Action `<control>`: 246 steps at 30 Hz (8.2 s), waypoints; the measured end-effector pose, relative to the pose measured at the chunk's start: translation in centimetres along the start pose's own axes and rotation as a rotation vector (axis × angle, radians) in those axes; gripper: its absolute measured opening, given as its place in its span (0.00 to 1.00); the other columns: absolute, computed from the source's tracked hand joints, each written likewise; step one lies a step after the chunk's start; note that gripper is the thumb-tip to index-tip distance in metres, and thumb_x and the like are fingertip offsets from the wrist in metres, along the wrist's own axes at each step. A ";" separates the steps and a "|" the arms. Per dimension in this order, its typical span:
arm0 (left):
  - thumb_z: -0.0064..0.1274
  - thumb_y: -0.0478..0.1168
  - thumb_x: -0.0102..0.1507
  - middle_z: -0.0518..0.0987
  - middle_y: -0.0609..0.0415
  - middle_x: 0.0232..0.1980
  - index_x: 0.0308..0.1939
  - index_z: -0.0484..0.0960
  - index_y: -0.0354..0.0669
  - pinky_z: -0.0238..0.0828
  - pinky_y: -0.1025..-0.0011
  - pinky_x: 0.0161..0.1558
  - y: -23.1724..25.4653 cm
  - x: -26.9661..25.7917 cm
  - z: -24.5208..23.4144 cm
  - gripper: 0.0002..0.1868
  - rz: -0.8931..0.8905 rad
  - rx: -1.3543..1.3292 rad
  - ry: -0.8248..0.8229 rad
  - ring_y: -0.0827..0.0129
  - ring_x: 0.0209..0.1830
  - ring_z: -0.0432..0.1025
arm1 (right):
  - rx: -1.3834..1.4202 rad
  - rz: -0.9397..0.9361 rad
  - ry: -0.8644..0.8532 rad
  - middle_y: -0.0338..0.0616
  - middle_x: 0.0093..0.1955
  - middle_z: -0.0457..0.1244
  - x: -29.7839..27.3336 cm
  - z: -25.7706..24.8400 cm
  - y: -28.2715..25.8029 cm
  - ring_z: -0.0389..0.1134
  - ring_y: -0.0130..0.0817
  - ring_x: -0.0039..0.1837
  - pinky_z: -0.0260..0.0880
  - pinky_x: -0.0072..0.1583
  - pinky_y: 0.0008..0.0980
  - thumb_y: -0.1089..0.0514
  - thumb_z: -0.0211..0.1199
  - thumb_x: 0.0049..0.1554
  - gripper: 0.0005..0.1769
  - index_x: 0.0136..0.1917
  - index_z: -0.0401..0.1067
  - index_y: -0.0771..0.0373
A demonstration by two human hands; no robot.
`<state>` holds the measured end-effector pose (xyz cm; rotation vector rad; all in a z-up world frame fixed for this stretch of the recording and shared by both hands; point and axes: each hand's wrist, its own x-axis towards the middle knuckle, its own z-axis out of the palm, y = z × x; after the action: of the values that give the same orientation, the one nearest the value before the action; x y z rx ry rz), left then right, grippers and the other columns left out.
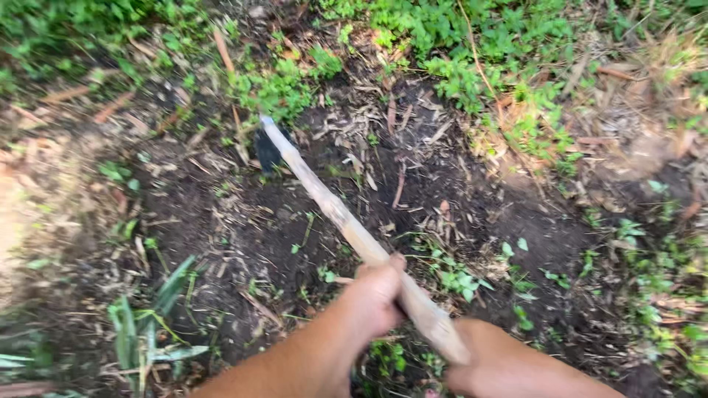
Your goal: The person digs into the soil with a hoe, repeatedly swinging the blade into the ground and pulling it back to turn the earth and remove small plants.
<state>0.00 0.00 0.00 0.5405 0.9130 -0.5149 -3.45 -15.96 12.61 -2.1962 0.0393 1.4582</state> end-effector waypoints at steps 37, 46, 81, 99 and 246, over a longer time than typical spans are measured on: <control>0.51 0.45 0.70 0.75 0.32 0.63 0.63 0.66 0.35 0.70 0.37 0.59 -2.1 -3.3 1.4 0.22 -0.173 -0.078 -0.078 0.40 0.61 0.74 | -0.056 -0.036 -0.068 0.43 0.42 0.71 -0.9 -0.5 2.0 0.72 0.29 0.49 0.71 0.52 0.32 0.61 0.62 0.50 0.17 0.54 0.74 0.64; 0.48 0.47 0.69 0.78 0.41 0.44 0.56 0.72 0.33 0.77 0.50 0.49 9.0 -2.9 7.3 0.20 0.258 0.192 -0.302 0.51 0.42 0.76 | 0.087 -0.105 0.209 0.49 0.34 0.66 -4.7 -6.0 -5.1 0.68 0.39 0.30 0.71 0.34 0.40 0.62 0.64 0.50 0.15 0.50 0.68 0.67; 0.51 0.36 0.62 0.75 0.40 0.46 0.54 0.69 0.35 0.78 0.42 0.50 18.7 -3.6 7.1 0.17 0.428 0.163 -0.137 0.46 0.46 0.75 | -0.220 -0.375 0.419 0.51 0.34 0.70 0.2 -6.6 -11.5 0.73 0.43 0.34 0.74 0.40 0.44 0.54 0.69 0.48 0.21 0.50 0.71 0.68; 0.52 0.39 0.64 0.80 0.37 0.59 0.58 0.73 0.38 0.65 0.33 0.61 -8.5 -1.3 0.8 0.19 -0.406 -0.003 -0.176 0.39 0.61 0.73 | -0.159 -0.041 0.026 0.47 0.44 0.72 -1.8 -1.2 6.9 0.74 0.38 0.47 0.75 0.53 0.38 0.54 0.70 0.46 0.21 0.52 0.74 0.61; 0.51 0.40 0.66 0.77 0.41 0.59 0.62 0.69 0.40 0.71 0.37 0.61 14.9 -4.8 2.3 0.21 0.501 -0.005 0.097 0.47 0.57 0.74 | -0.086 -0.108 0.055 0.46 0.32 0.64 -7.7 -5.9 -5.3 0.68 0.38 0.31 0.69 0.35 0.39 0.58 0.67 0.51 0.16 0.48 0.66 0.67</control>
<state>8.16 10.61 8.32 0.7660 0.8313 -0.0326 -0.18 -15.68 23.16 -2.2689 -0.1236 1.3637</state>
